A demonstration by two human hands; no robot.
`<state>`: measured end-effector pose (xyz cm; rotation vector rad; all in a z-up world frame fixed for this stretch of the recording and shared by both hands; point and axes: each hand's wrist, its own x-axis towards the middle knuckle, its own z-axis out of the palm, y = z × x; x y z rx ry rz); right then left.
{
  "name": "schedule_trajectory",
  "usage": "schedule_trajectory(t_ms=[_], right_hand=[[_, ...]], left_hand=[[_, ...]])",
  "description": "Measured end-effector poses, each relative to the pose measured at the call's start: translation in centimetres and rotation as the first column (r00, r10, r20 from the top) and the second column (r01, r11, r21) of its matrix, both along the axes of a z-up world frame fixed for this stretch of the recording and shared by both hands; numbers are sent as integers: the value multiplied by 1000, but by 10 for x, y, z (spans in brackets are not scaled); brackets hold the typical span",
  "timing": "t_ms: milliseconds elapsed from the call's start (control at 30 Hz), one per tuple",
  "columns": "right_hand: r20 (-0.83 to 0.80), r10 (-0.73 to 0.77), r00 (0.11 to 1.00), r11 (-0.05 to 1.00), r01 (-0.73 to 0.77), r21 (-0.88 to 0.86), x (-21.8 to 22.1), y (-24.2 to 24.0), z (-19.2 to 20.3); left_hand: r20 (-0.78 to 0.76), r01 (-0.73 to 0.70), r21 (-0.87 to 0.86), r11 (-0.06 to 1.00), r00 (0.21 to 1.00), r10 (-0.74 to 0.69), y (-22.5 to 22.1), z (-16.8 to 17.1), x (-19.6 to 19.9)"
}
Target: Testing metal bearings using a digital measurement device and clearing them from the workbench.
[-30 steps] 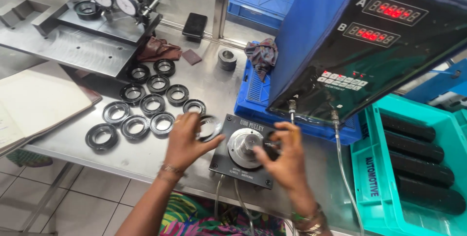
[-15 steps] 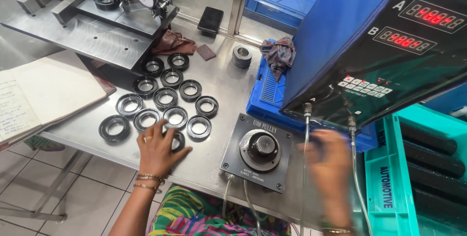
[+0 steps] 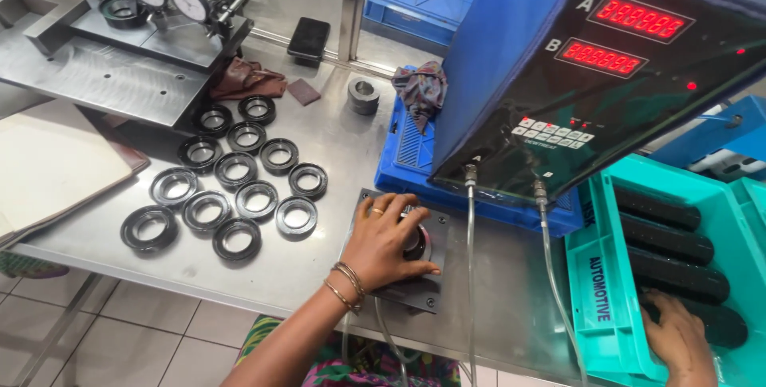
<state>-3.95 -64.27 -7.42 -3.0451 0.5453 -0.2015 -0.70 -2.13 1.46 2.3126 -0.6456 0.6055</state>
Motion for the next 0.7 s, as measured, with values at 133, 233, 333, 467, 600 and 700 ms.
schedule_trajectory(t_ms=[133, 233, 333, 467, 600, 700], right_hand=[[-29, -226, 974, 973, 227, 49, -8, 45, 27], [13, -396, 918, 918, 396, -26, -24, 42, 18], [117, -96, 988, 962, 122, -246, -38, 30, 5], [-23, -290, 957, 937, 278, -213, 37, -16, 8], [-98, -344, 934, 932, 328, -151, 88, -59, 5], [-151, -374, 915, 927, 361, -104, 99, -76, -4]], left_hand=[[-86, 47, 49, 998, 995, -43, 26, 0, 12], [-8, 117, 63, 991, 993, -117, 56, -5, 18], [-44, 68, 113, 991, 997, -63, 69, -9, 19], [-110, 85, 111, 990, 991, -73, 45, -3, 7], [-41, 99, 63, 993, 995, -96, 22, -9, 5], [-131, 151, 16, 988, 980, -148, 21, -3, 6]])
